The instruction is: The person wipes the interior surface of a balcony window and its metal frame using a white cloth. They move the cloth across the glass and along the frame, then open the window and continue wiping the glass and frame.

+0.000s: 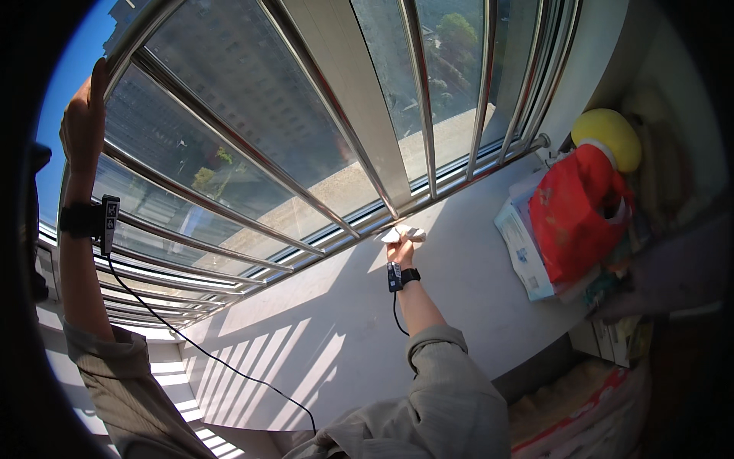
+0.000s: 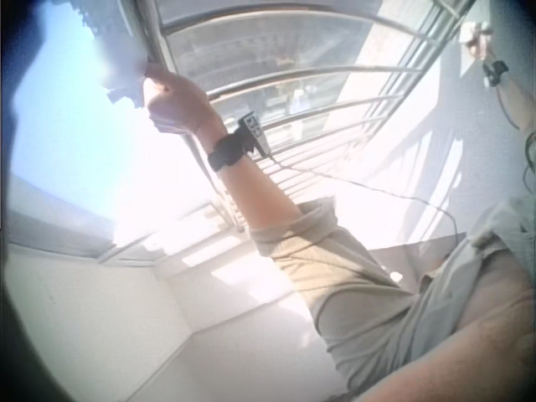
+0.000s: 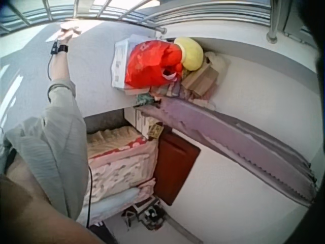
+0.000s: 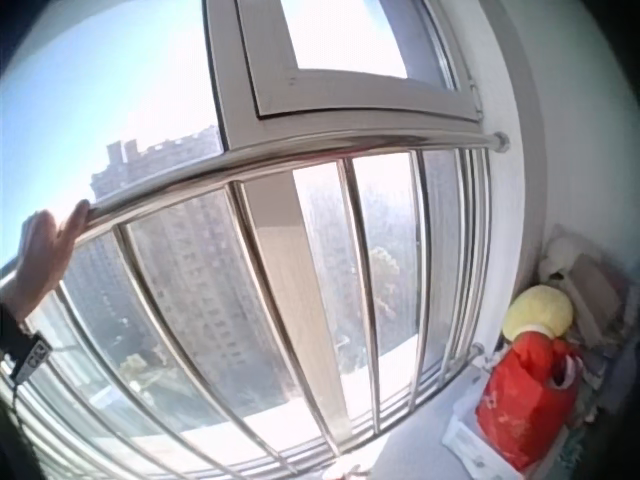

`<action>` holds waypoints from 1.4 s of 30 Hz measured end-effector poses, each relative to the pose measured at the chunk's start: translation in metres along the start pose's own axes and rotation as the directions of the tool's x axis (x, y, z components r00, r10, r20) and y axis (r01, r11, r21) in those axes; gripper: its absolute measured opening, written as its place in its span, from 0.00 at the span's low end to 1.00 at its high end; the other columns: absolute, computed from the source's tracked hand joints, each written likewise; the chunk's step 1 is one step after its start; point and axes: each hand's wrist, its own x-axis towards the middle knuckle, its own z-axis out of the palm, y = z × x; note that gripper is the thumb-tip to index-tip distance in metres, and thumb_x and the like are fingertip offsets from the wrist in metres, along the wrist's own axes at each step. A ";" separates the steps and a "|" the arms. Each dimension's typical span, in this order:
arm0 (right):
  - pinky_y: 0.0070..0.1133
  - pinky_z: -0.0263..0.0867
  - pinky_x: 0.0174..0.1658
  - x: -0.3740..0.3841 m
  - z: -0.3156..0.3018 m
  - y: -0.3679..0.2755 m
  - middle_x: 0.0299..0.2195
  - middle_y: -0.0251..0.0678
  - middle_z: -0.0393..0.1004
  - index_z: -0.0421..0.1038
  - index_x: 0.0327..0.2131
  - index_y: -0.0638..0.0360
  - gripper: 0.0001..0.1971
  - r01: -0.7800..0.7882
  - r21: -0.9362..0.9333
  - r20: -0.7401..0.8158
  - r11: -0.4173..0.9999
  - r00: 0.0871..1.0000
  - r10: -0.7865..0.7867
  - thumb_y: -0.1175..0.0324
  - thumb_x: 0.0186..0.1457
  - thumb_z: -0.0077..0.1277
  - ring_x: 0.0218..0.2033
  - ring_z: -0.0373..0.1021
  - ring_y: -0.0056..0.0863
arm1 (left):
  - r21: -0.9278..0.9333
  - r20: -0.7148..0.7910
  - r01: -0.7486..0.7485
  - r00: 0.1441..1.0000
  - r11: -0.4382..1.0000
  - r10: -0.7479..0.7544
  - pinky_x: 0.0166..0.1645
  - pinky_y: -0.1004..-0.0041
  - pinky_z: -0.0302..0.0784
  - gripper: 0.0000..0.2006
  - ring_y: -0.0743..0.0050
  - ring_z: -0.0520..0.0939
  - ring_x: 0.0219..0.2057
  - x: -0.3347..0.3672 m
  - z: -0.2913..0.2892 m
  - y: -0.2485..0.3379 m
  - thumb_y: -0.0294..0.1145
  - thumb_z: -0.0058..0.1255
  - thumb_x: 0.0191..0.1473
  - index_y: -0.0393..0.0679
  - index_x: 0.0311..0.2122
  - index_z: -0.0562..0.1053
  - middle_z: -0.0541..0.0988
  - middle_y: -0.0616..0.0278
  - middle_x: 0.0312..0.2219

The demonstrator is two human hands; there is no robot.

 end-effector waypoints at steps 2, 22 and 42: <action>0.27 0.70 0.38 0.000 0.014 -0.024 0.32 0.27 0.69 0.66 0.42 0.51 0.07 0.161 -0.120 -0.184 0.980 0.966 -0.181 0.65 0.62 0.46 0.33 0.68 0.22 | 0.092 -0.027 0.079 0.997 0.993 -0.076 0.24 0.76 0.67 0.46 0.83 0.71 0.16 0.004 0.006 -0.009 0.79 0.22 0.52 0.47 0.48 0.78 0.68 0.69 0.11; 0.40 0.65 0.49 0.030 0.025 -0.095 0.44 0.55 0.72 0.63 0.52 0.58 0.21 0.247 -0.884 0.222 -0.396 0.969 0.109 0.64 0.57 0.52 0.48 0.67 0.55 | 0.097 0.006 0.111 0.994 0.989 -0.112 0.25 0.72 0.68 0.42 0.79 0.69 0.16 0.000 0.000 0.002 0.74 0.23 0.57 0.45 0.38 0.80 0.66 0.67 0.10; 0.33 0.69 0.33 0.042 0.014 -0.150 0.38 0.48 0.73 0.67 0.48 0.61 0.17 -0.188 -0.964 -0.181 0.189 0.982 0.055 0.62 0.59 0.48 0.35 0.73 0.38 | 0.010 -0.189 -0.138 0.972 0.990 0.137 0.17 0.67 0.66 0.33 0.56 0.74 0.11 -0.010 -0.018 0.032 0.64 0.36 0.60 0.46 0.13 0.62 0.66 0.57 0.08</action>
